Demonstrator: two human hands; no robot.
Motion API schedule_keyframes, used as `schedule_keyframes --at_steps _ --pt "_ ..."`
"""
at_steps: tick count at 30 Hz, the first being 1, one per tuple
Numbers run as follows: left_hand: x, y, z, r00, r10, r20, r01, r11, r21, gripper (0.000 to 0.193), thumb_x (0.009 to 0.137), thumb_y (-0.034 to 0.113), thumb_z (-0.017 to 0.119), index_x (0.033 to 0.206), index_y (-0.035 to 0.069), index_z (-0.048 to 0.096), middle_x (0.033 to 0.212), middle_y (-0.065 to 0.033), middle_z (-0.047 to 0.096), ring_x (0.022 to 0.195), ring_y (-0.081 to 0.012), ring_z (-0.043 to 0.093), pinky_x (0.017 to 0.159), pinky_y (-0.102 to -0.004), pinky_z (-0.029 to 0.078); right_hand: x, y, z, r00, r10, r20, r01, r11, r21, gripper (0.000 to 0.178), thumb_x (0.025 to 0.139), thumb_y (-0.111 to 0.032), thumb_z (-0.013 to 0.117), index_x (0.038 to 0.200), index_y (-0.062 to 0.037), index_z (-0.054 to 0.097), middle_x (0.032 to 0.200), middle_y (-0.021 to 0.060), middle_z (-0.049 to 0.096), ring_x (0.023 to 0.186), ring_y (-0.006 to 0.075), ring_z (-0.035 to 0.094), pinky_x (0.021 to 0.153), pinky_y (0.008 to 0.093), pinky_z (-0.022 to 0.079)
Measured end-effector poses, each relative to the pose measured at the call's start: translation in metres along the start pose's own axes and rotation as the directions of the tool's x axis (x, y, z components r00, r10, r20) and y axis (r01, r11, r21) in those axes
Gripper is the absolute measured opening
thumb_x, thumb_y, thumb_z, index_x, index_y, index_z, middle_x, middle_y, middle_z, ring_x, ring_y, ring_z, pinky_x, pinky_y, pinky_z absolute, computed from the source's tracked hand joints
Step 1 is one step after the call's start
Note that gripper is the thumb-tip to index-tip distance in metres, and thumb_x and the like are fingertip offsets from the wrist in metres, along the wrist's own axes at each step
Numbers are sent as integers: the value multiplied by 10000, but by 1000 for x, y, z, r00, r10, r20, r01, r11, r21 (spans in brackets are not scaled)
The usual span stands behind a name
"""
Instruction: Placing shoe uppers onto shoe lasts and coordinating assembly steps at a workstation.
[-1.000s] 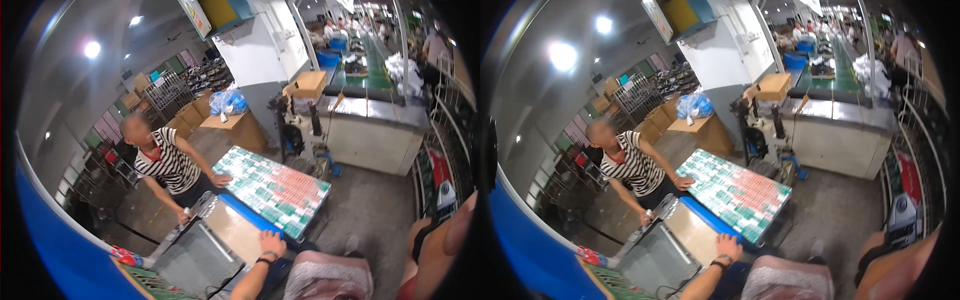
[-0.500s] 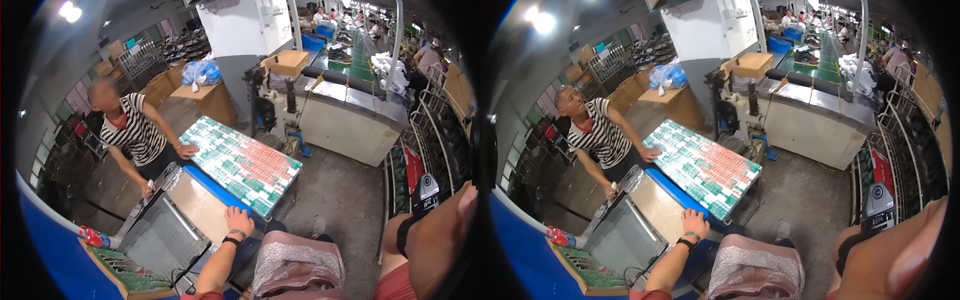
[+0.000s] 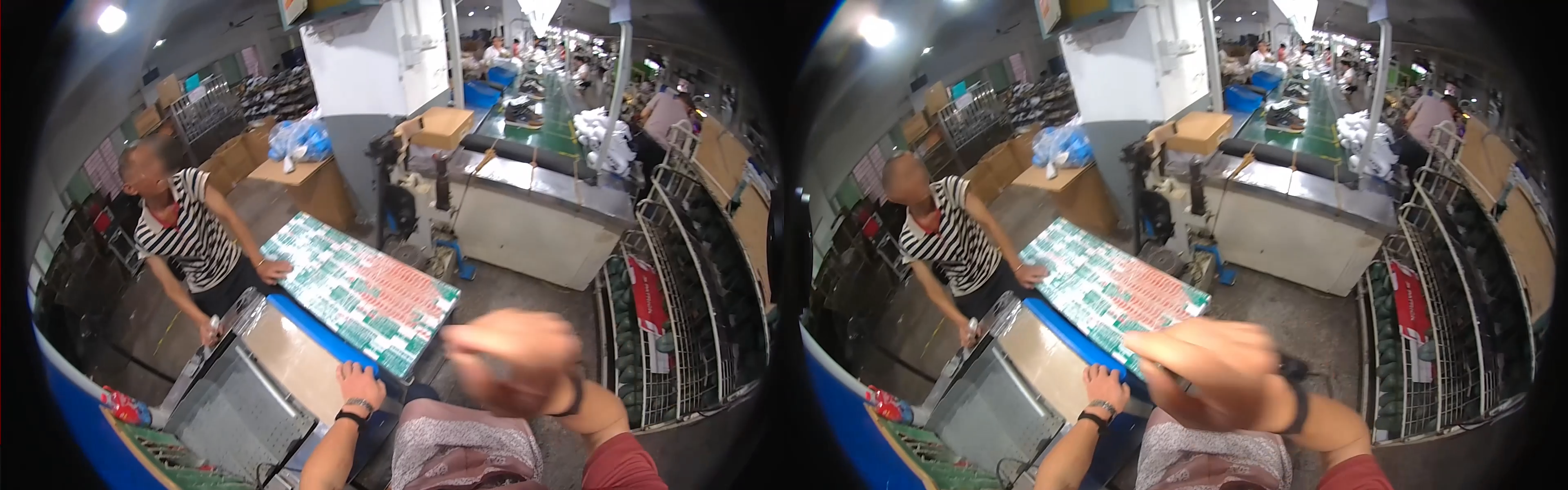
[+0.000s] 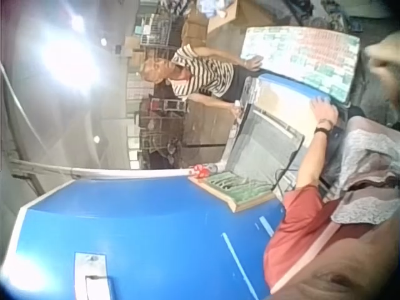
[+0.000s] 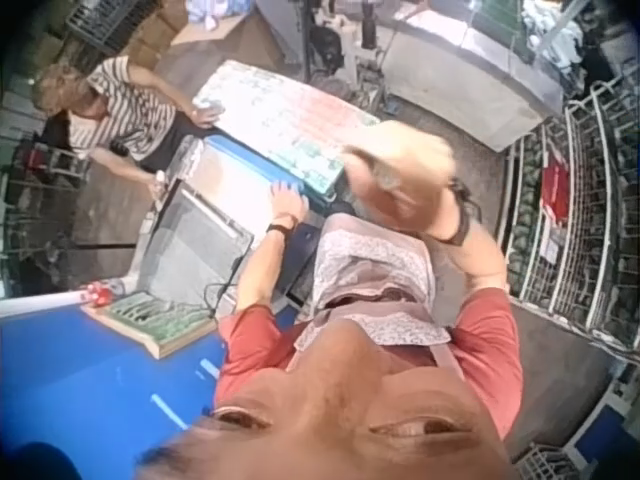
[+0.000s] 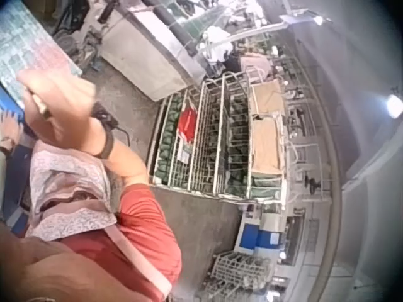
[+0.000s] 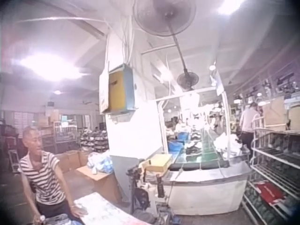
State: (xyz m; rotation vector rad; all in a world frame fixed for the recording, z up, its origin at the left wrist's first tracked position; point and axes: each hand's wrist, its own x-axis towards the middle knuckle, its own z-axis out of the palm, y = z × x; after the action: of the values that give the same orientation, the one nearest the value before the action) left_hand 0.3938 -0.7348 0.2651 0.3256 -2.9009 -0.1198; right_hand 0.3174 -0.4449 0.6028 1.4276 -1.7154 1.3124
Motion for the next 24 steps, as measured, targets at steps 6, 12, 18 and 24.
schedule_keyframes --at_steps 6,12,18,24 --pt "1 3 -5 998 -15 56 12 999 50 371 774 312 677 994 18 730 1148 -248 640 1279 -424 473 1154 -606 244 -38 71 46 545 404 735 -249 915 -319 727 883 -230 695 1522 -30 411 895 173 722 781 333 722 671 423 586" --pt "3 2 -4 998 -30 63 30 1000 7 354 770 286 677 992 13 723 1139 -247 639 1248 -416 482 1158 -610 240 43 114 -5 895 391 -215 -292 877 381 756 934 -75 660 1578 21 276 942 89 750 779 116 678 634 268 533" --pt "0 2 -2 1000 -12 -26 12 1000 8 342 739 278 682 931 -2 721 1084 -251 642 1207 -425 496 1139 -602 263 -43 142 29 877 476 73 -481 865 141 506 961 -131 647 1434 -2 521 886 87 744 742 94 665 639 281 521" --pt "0 0 1 999 -7 -51 9 999 43 330 725 295 715 956 63 750 1090 -203 655 1220 -391 499 1126 -565 289 -337 160 127 211 865 455 -818 412 -402 458 863 -273 652 1267 -58 641 1026 231 721 973 421 699 828 532 543"
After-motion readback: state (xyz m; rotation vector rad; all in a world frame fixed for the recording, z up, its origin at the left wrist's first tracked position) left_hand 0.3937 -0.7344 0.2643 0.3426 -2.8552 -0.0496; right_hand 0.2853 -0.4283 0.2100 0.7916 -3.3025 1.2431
